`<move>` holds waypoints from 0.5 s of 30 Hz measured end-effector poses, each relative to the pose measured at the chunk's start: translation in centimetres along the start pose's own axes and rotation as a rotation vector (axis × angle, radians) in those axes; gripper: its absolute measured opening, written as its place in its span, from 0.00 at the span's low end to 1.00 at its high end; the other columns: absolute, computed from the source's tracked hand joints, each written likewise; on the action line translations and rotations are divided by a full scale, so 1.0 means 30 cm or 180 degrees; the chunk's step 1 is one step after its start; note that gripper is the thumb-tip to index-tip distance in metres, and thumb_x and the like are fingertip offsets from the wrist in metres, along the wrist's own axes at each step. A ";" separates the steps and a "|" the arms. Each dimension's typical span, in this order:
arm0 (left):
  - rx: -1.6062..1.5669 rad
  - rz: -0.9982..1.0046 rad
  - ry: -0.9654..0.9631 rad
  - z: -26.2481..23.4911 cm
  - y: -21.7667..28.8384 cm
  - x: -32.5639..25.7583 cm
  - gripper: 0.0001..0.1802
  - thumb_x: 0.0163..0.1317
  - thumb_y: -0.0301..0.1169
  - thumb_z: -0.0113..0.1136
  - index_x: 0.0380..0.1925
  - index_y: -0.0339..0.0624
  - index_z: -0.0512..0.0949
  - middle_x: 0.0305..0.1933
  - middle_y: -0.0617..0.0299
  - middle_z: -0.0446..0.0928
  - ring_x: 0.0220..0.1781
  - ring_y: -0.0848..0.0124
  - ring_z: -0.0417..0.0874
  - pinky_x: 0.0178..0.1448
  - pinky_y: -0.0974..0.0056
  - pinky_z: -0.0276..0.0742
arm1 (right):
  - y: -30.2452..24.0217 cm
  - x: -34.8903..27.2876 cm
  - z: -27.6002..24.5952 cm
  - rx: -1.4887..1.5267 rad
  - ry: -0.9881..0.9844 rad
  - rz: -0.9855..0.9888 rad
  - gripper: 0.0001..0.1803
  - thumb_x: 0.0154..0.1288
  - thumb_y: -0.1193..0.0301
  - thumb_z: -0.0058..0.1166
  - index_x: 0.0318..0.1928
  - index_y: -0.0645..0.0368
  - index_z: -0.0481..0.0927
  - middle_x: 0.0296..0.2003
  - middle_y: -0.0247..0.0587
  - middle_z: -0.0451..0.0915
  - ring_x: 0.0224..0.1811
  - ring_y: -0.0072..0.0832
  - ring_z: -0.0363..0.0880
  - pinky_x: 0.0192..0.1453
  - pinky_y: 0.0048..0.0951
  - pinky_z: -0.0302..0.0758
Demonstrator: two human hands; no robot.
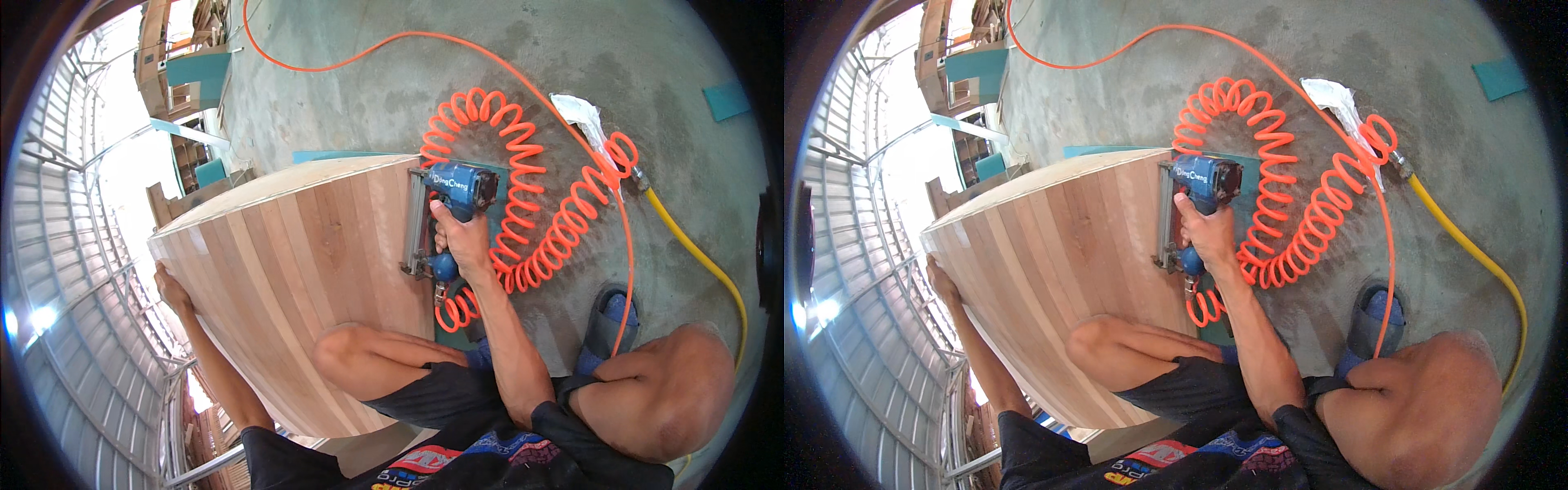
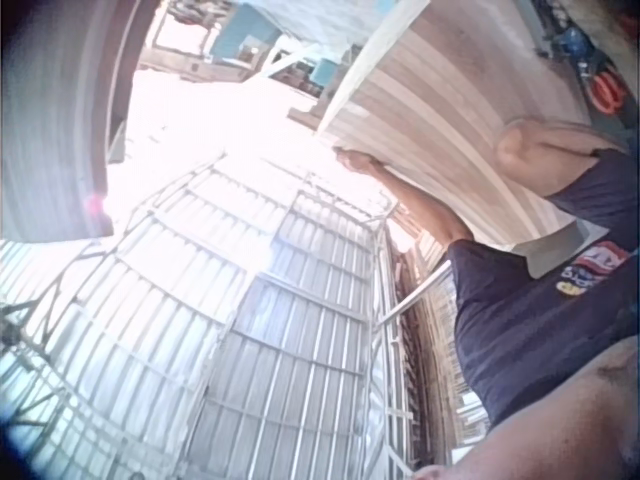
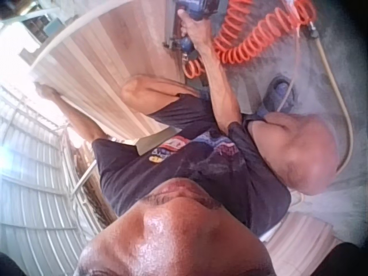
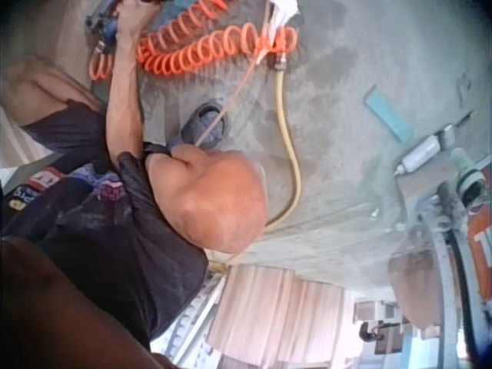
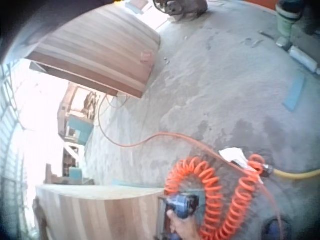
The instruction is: The person uses a pneumatic nail gun to attach wooden slats to a curved wooden frame, positioning and nailing each slat one at a time.
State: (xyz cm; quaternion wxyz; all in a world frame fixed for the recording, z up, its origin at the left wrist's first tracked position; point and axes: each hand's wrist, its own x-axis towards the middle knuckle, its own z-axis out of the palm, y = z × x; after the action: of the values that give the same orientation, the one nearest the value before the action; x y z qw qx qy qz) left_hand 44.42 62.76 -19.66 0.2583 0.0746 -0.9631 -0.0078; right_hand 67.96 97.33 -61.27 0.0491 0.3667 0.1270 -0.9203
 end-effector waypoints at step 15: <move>-0.0190 -0.0216 -0.0046 -0.001 -0.001 -0.007 0.32 0.74 0.56 0.44 0.41 0.33 0.76 0.41 0.48 0.80 0.43 0.60 0.79 0.52 0.56 0.75 | -0.013 0.035 -0.040 0.0123 -0.0051 0.0188 0.12 0.67 0.65 0.65 0.37 0.58 0.77 0.16 0.24 0.67 0.14 0.16 0.66 0.18 0.23 0.68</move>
State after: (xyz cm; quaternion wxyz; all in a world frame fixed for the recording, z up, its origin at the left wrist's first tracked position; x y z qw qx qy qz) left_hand 44.63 62.75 -19.74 0.2530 0.0994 -0.9612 -0.0458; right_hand 67.90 98.03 -62.76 0.0701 0.3638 0.0979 -0.9236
